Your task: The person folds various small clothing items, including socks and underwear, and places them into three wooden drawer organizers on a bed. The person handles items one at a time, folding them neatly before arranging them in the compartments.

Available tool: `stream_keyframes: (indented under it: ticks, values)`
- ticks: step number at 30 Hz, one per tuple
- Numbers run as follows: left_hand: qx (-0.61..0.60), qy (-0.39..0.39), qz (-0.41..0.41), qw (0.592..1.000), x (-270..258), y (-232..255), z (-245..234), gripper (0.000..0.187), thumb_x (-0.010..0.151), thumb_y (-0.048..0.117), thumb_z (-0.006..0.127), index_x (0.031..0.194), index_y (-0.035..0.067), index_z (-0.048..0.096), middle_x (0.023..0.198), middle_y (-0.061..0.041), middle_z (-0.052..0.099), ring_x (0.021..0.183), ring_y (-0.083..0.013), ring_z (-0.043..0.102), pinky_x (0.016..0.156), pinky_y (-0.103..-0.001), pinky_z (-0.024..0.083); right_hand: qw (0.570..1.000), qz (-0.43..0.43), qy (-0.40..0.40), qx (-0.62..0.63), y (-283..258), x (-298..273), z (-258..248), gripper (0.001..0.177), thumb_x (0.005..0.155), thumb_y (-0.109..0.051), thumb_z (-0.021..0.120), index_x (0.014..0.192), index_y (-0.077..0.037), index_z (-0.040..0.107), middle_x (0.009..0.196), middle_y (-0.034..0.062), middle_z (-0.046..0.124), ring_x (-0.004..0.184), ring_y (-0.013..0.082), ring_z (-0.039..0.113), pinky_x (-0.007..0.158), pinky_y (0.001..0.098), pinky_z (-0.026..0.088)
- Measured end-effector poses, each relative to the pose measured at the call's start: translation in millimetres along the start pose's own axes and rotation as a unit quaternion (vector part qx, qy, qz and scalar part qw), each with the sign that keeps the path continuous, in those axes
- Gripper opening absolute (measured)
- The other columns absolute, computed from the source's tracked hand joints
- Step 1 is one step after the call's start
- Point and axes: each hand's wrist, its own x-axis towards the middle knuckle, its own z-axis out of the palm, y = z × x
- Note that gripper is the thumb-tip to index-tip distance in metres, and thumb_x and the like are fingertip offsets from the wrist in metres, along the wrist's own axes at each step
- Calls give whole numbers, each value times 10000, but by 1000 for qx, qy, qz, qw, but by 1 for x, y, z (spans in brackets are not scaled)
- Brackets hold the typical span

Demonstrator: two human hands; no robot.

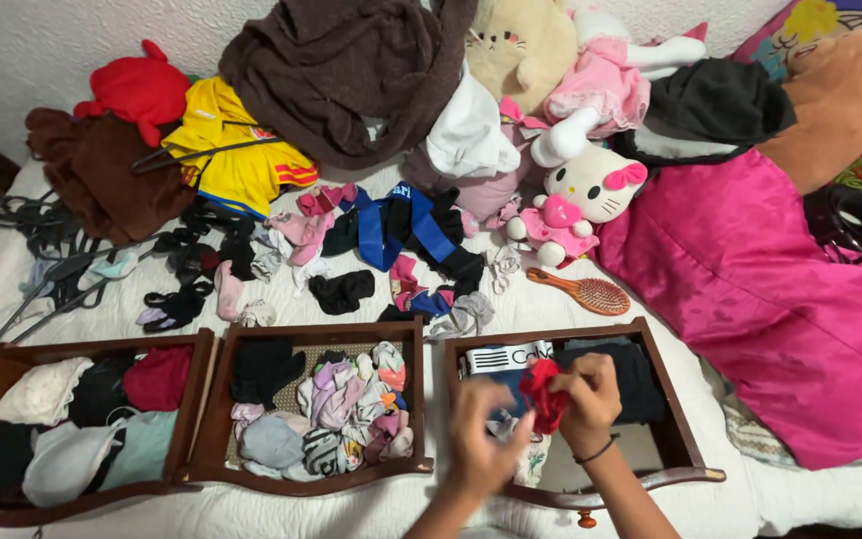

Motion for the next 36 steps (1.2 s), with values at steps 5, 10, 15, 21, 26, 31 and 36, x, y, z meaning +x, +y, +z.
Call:
stream_keyframes:
  ticks: [5,10,15,21,26,31,36]
  values:
    - [-48,-179,-182,966,14,-37,4,249,945,216,737,768,94,613,657,6,536,575,-114,438,549,-305,363,987,-52,-141,55,4,4,-6,198,1005,-117,545,876,3,636,803,140,586,675,247,619,636,298,515]
    - [-119,-107,-345,925,-9,-58,15,298,1050,213,580,788,98,665,579,28,550,468,-102,535,404,-230,439,962,162,-217,-20,28,-18,-18,364,843,-85,767,1183,-78,638,1074,79,709,937,204,718,877,300,577]
    - [-150,-38,-441,884,-27,-72,26,358,981,265,541,769,101,778,655,32,616,619,-108,518,608,-279,415,831,493,-256,-23,-10,-3,-25,455,949,-455,551,1150,-109,768,1030,46,842,989,161,778,921,299,562]
    - [-145,-29,-461,875,-46,-76,25,364,901,183,584,571,185,432,527,70,372,498,-91,315,507,-316,227,818,460,-330,102,9,-33,-25,150,878,-176,720,874,-89,842,836,14,840,776,113,740,753,261,568]
    - [-128,-46,-543,829,-56,-80,9,124,793,-23,627,728,57,696,633,-25,695,552,-69,551,494,-247,374,721,497,-218,430,27,-47,-30,238,1002,-187,602,799,-72,649,724,6,630,665,111,563,668,298,452]
    - [-246,-80,-519,815,-53,-67,-9,393,772,67,522,1157,46,594,1162,-104,629,1119,-209,551,969,-356,399,672,544,-214,456,23,-53,-18,209,974,-106,483,786,-41,548,557,22,472,378,130,418,353,266,324]
    - [-284,-152,-408,854,-36,-68,-24,889,712,-102,413,1561,146,336,1730,-52,174,1602,-218,128,1207,-318,350,685,516,-250,450,26,-47,-15,179,893,-155,439,716,-131,457,624,-29,421,525,95,338,481,279,274]
